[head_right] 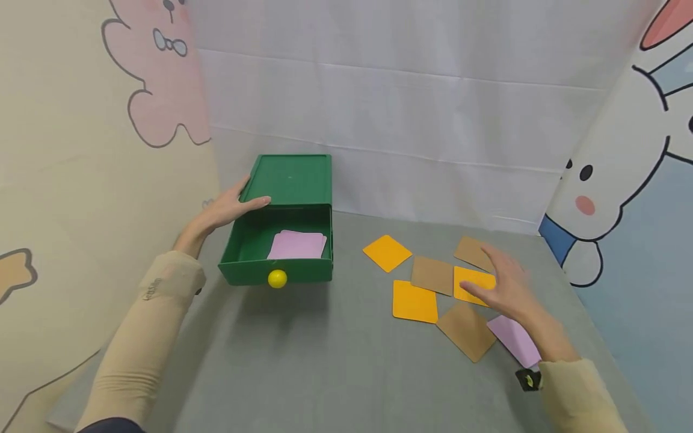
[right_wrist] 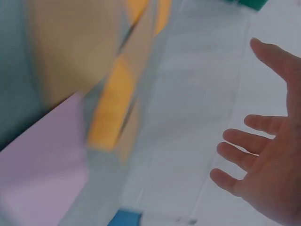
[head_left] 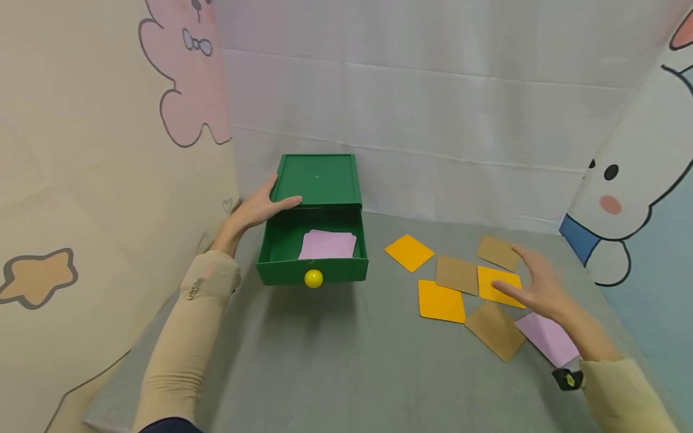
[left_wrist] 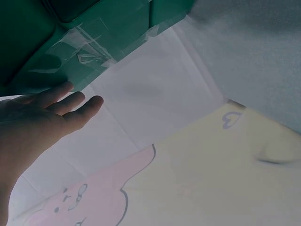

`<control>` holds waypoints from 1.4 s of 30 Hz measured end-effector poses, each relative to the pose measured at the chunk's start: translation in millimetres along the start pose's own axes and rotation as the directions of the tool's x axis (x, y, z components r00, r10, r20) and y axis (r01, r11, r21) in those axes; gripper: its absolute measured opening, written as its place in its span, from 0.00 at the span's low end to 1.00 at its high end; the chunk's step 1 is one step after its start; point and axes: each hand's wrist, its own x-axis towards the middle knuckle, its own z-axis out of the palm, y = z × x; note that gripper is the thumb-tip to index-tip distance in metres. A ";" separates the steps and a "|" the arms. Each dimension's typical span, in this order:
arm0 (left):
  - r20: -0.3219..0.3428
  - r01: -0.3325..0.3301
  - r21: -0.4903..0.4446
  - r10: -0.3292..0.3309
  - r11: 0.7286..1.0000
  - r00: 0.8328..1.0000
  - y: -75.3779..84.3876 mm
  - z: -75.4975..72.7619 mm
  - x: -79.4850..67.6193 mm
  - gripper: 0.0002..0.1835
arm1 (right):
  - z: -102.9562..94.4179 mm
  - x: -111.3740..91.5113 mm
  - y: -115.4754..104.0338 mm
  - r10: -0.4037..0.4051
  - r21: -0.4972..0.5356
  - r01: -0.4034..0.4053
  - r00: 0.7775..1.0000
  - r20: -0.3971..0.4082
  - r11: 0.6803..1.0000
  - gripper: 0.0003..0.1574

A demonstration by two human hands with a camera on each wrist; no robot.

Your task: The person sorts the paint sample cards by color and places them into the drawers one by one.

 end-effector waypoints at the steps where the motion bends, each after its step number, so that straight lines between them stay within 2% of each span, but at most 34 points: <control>1: 0.000 0.002 0.001 -0.002 1.000 1.000 0.7 -0.3 -0.2 0.58 | -1.2 -10.8 11.4 0.025 -0.026 -0.025 1.000 0.010 0.999 0.57; 5: 0.006 0.005 0.019 -0.006 1.000 1.000 2.1 -0.2 -0.7 0.59 | -1.5 -51.3 48.4 0.110 -0.147 -0.099 0.992 0.067 0.984 0.61; 9: 0.013 0.008 0.021 -0.008 1.000 1.000 1.8 0.0 -0.3 0.59 | 3.2 -81.2 70.0 0.195 -0.241 -0.158 0.971 0.138 0.958 0.63; 15: 0.010 0.002 0.008 -0.002 1.000 1.000 1.2 0.3 -1.0 0.59 | 14.8 -100.7 76.5 0.354 -0.296 -0.280 0.905 0.235 0.913 0.68; 18: 0.009 0.002 0.006 -0.002 1.000 1.000 1.1 1.4 -2.2 0.58 | 16.8 -103.9 76.5 0.397 -0.289 -0.327 0.888 0.232 0.900 0.68; 29: 0.007 -0.016 -0.015 0.016 1.000 1.000 4.7 -0.5 0.0 0.58 | 12.7 -96.8 84.1 0.422 -0.295 -0.348 0.875 0.238 0.890 0.72; 36: 0.008 -0.011 -0.011 0.011 1.000 1.000 5.7 -1.5 -0.4 0.58 | 4.8 -88.0 70.1 0.395 -0.282 -0.345 0.907 0.145 0.895 0.70; 42: 0.005 -0.013 -0.016 0.014 1.000 1.000 4.8 0.7 -2.4 0.58 | 5.6 -73.8 43.3 0.337 -0.245 -0.299 0.933 0.128 0.922 0.66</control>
